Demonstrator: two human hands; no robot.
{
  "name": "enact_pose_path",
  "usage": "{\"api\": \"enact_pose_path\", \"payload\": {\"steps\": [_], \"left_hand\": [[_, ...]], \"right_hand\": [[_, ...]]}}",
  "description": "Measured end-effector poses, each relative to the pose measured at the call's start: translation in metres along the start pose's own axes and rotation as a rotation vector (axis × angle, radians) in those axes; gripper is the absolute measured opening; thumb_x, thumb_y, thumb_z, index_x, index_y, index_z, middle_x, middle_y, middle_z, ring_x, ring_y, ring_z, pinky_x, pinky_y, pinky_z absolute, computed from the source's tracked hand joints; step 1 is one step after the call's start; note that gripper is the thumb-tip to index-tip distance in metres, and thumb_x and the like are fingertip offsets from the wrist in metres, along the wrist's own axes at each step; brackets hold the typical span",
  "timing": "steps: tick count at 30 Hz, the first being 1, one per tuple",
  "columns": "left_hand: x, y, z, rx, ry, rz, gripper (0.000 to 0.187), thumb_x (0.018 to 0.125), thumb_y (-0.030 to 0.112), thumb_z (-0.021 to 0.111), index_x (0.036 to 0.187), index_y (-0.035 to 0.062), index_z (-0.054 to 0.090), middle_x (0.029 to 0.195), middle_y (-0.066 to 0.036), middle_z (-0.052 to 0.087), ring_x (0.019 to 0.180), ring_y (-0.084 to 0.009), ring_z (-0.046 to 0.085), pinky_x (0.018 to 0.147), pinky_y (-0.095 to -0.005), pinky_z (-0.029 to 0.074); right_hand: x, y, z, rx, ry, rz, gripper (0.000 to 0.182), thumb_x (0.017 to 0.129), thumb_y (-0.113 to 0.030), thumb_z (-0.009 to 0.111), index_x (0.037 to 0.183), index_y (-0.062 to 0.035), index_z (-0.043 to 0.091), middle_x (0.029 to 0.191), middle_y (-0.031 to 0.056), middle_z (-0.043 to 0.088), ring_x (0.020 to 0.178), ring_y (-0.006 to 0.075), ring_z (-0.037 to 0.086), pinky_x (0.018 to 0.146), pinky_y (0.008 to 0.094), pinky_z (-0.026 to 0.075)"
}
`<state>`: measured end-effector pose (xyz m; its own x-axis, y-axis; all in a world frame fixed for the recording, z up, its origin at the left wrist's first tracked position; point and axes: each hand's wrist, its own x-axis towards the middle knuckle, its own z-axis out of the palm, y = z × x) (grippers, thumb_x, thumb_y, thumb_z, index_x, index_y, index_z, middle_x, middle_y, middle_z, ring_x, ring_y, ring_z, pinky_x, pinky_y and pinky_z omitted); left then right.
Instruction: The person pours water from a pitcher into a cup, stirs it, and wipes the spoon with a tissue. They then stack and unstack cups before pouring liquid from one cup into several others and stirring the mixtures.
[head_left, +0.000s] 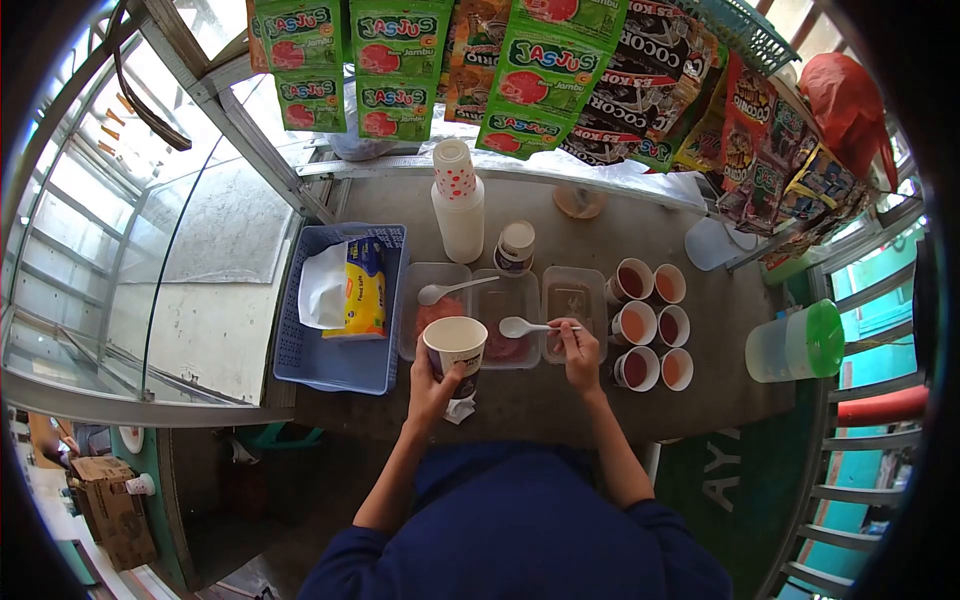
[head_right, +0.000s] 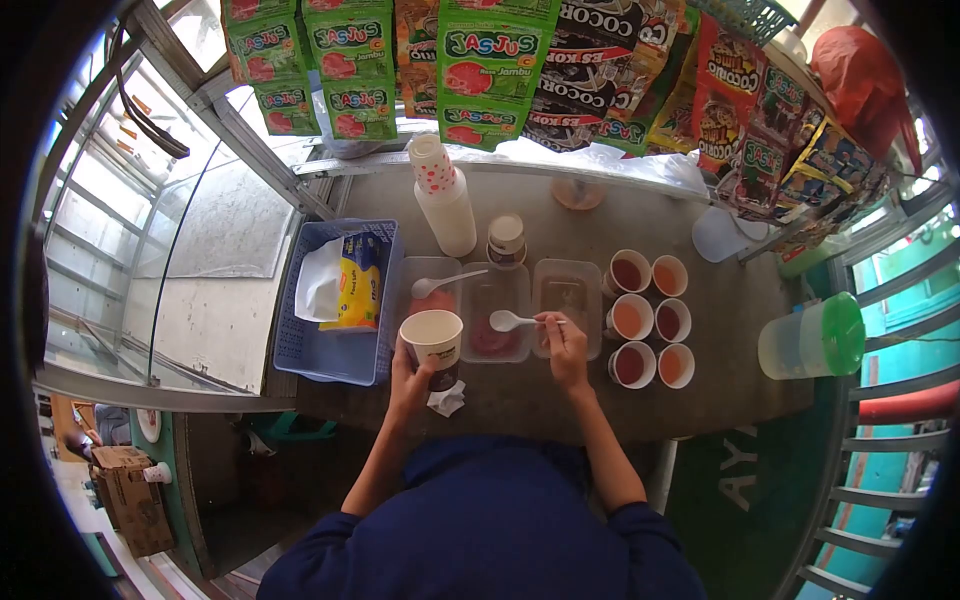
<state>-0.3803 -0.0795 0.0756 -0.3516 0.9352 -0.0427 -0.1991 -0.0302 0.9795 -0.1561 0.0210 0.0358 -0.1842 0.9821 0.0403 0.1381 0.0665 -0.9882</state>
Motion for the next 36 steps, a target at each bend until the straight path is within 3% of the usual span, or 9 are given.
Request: {"api": "enact_pose_path", "payload": {"steps": [7,10,14,16,23,25,29,31,36], "left_hand": [[0.006,0.006,-0.005,0.441,-0.032,0.001,0.071,0.07,0.029,0.077,0.123,-0.0005,0.041,0.105,-0.017,0.062,0.095,-0.0232,0.063,0.083,-0.0335,0.049],[0.007,0.011,-0.007,0.575,-0.026,-0.075,0.074,0.068,0.031,0.078,0.124,0.0002,0.04,0.103,-0.02,0.062,0.095,-0.0295,0.064,0.083,-0.0364,0.05],[0.008,-0.004,-0.013,0.671,-0.046,-0.021,0.074,0.067,0.025,0.079,0.126,0.0011,0.04,0.101,-0.02,0.063,0.095,-0.0283,0.064,0.082,-0.0352,0.05],[0.008,-0.004,-0.013,0.762,-0.108,-0.003,0.08,0.065,0.031,0.08,0.127,0.0012,0.039,0.112,-0.021,0.059,0.102,-0.0352,0.06,0.086,-0.0414,0.048],[0.008,-0.007,-0.009,0.877,-0.136,0.108,0.08,0.062,0.032,0.082,0.125,0.004,0.043,0.115,-0.016,0.054,0.103,-0.0332,0.057,0.085,-0.0415,0.048],[0.009,-0.008,-0.009,0.923,-0.148,0.143,0.081,0.06,0.034,0.083,0.124,0.0051,0.043,0.112,-0.015,0.054,0.1,-0.0335,0.058,0.083,-0.042,0.048],[0.009,-0.008,-0.009,0.956,-0.16,0.146,0.082,0.059,0.035,0.084,0.124,0.0051,0.043,0.112,-0.015,0.053,0.1,-0.0339,0.058,0.082,-0.0423,0.048],[0.008,-0.01,-0.01,0.943,-0.157,0.15,0.082,0.06,0.036,0.083,0.124,0.0049,0.043,0.112,-0.015,0.053,0.1,-0.0341,0.057,0.082,-0.0422,0.048],[0.008,-0.011,-0.009,0.895,-0.133,0.157,0.083,0.061,0.037,0.083,0.124,0.004,0.042,0.112,-0.017,0.057,0.1,-0.0354,0.058,0.084,-0.0424,0.047]], "right_hand": [[-0.01,0.008,0.009,0.042,-0.033,0.048,0.028,0.098,-0.022,0.046,0.097,-0.0006,0.064,0.078,0.0026,0.063,0.062,0.0045,0.048,0.057,0.0191,0.039],[-0.01,0.005,0.008,0.079,-0.005,0.062,0.029,0.099,-0.022,0.045,0.097,-0.0004,0.064,0.078,0.003,0.062,0.061,0.0046,0.047,0.056,0.0195,0.038],[-0.009,0.006,0.005,0.086,0.007,0.06,0.029,0.099,-0.022,0.045,0.097,-0.0002,0.064,0.078,0.0032,0.062,0.061,0.0046,0.047,0.057,0.0195,0.038],[-0.008,0.006,0.004,0.112,0.005,0.045,0.029,0.099,-0.022,0.044,0.098,-0.0001,0.063,0.079,0.0034,0.063,0.062,0.0048,0.047,0.058,0.0192,0.038],[-0.014,-0.032,0.001,0.258,-0.013,0.07,0.03,0.099,-0.022,0.044,0.1,-0.0004,0.064,0.083,0.0039,0.063,0.068,0.0051,0.048,0.062,0.0191,0.038],[-0.019,-0.047,0.003,0.24,-0.272,0.01,0.03,0.099,-0.023,0.044,0.101,-0.0004,0.064,0.086,0.0042,0.063,0.07,0.0059,0.049,0.065,0.0196,0.039],[-0.018,-0.049,0.003,0.294,-0.319,-0.005,0.03,0.099,-0.023,0.045,0.102,-0.0003,0.064,0.087,0.0037,0.064,0.07,0.0068,0.049,0.066,0.0202,0.04],[-0.011,-0.034,0.0,0.235,-0.043,0.014,0.029,0.098,-0.023,0.046,0.101,-0.0007,0.064,0.084,0.0034,0.065,0.068,0.007,0.05,0.064,0.0209,0.041],[-0.009,0.002,-0.001,-0.022,-0.027,0.062,0.029,0.098,-0.023,0.046,0.099,-0.0007,0.065,0.08,0.0038,0.065,0.064,0.0061,0.05,0.059,0.0207,0.04]]}}
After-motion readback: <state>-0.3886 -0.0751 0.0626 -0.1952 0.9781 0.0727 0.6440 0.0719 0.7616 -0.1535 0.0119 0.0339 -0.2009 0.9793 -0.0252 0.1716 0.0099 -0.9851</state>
